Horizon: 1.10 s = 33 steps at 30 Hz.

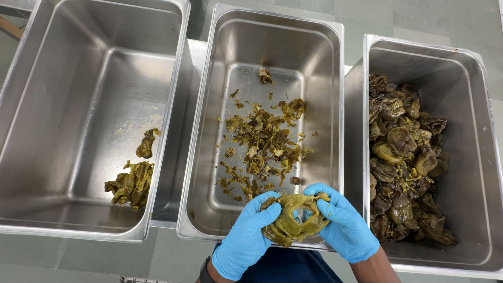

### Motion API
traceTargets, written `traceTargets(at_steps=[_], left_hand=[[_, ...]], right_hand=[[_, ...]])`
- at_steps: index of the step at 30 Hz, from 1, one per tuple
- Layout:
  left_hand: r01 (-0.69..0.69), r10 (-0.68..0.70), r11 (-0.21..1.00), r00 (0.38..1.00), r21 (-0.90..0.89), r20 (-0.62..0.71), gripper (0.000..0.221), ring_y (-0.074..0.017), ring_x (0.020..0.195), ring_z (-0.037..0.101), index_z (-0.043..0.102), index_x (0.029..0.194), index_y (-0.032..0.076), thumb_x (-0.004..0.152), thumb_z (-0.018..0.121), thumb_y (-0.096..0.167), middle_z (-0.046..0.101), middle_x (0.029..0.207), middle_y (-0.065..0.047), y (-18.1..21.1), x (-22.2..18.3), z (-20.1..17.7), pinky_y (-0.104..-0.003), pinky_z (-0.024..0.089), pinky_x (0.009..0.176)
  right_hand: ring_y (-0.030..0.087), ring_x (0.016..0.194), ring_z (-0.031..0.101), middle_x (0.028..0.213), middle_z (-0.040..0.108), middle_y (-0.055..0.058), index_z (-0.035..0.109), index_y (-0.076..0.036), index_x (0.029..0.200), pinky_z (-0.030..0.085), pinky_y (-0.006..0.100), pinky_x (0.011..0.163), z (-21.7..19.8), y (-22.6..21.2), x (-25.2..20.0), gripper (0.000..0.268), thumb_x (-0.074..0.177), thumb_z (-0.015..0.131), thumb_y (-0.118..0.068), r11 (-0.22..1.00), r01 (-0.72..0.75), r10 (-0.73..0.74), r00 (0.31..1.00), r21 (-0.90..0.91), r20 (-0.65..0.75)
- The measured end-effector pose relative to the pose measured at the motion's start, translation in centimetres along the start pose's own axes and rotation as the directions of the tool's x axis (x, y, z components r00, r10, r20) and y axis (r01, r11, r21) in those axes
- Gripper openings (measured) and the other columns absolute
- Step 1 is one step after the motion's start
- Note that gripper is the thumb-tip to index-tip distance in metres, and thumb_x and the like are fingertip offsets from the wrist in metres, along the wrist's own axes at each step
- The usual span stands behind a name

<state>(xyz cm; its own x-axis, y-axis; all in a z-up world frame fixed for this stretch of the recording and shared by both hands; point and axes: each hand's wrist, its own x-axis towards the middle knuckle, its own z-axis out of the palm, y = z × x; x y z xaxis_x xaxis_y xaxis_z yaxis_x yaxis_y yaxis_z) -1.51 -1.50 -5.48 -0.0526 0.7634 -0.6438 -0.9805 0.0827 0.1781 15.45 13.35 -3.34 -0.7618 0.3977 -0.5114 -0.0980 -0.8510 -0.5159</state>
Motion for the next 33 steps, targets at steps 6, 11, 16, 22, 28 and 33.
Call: traceTargets(at_steps=[6, 11, 16, 22, 28, 33], left_hand=[[0.002, -0.001, 0.997, 1.0, -0.073, 0.016, 0.044, -0.0236, 0.107, 0.072, 0.054, 0.134, 0.007, 0.092, 0.065, 0.011, 0.067, 0.12, -0.01, 0.3, -0.3, 0.3, -0.042, 0.064, 0.09], [-0.004, 0.01, 0.994, 0.999, -0.109, 0.047, 0.046, -0.024, 0.112, 0.069, 0.051, 0.138, 0.008, 0.094, 0.063, 0.012, 0.066, 0.123, -0.009, 0.3, -0.4, 0.1, -0.043, 0.061, 0.095], [0.001, 0.011, 0.988, 0.997, -0.156, 0.078, 0.048, -0.0256, 0.114, 0.068, 0.05, 0.141, 0.011, 0.094, 0.061, 0.012, 0.065, 0.126, -0.01, 0.3, -0.7, 0.3, -0.047, 0.06, 0.097], [-0.007, 0.038, 0.973, 0.991, -0.23, 0.132, 0.05, -0.0255, 0.115, 0.068, 0.049, 0.144, 0.011, 0.095, 0.058, 0.008, 0.064, 0.127, -0.012, -0.1, -0.9, 0.5, -0.047, 0.06, 0.099], [-0.067, 0.104, 0.963, 0.986, -0.262, 0.128, 0.05, -0.0254, 0.112, 0.069, 0.049, 0.143, 0.01, 0.095, 0.059, 0.005, 0.065, 0.125, -0.012, -0.5, -0.3, 0.5, -0.045, 0.06, 0.097], [-0.007, 0.036, 0.975, 0.991, -0.222, 0.127, 0.048, -0.0266, 0.113, 0.069, 0.049, 0.141, 0.006, 0.094, 0.06, 0.01, 0.065, 0.126, -0.013, 0.5, -0.6, 1.3, -0.043, 0.061, 0.094]], right_hand=[[0.022, 0.102, 0.068, 0.117, 0.069, 0.013, 0.063, 0.002, 0.126, 0.056, 0.042, 0.094, -2.5, 0.6, 0.3, 0.036, 0.094, 0.075, -0.011, 0.998, 0.047, -0.046, 0.999, 0.046, -0.019], [0.024, 0.103, 0.071, 0.115, 0.071, 0.014, 0.063, 0.001, 0.121, 0.059, 0.041, 0.091, -0.7, 0.1, 0.2, 0.038, 0.087, 0.074, -0.013, 1.0, 0.021, -0.02, 0.999, 0.015, -0.045], [0.022, 0.104, 0.071, 0.116, 0.07, 0.014, 0.062, 0.002, 0.125, 0.059, 0.038, 0.092, -1.7, 0.4, 0.1, 0.044, 0.086, 0.075, -0.012, 1.0, -0.005, 0.006, 0.999, 0.026, -0.034], [0.018, 0.089, 0.066, 0.103, 0.064, 0.011, 0.054, 0.008, 0.136, 0.058, 0.031, 0.078, -1.9, 0.8, -0.2, 0.049, 0.094, 0.073, -0.008, 0.973, -0.005, -0.028, 0.99, 0.233, 0.137], [0.018, 0.086, 0.06, 0.099, 0.061, 0.011, 0.05, 0.008, 0.143, 0.056, 0.028, 0.068, -1.2, 0.9, -0.1, 0.06, 0.09, 0.072, -0.011, 0.933, 0.077, -0.095, 0.995, 0.352, 0.035], [0.023, 0.098, 0.067, 0.117, 0.065, 0.013, 0.051, 0.003, 0.141, 0.06, 0.038, 0.08, -0.4, 0.4, 0.2, 0.057, 0.091, 0.07, -0.015, 0.983, 0.099, -0.09, 0.994, 0.153, -0.067]])
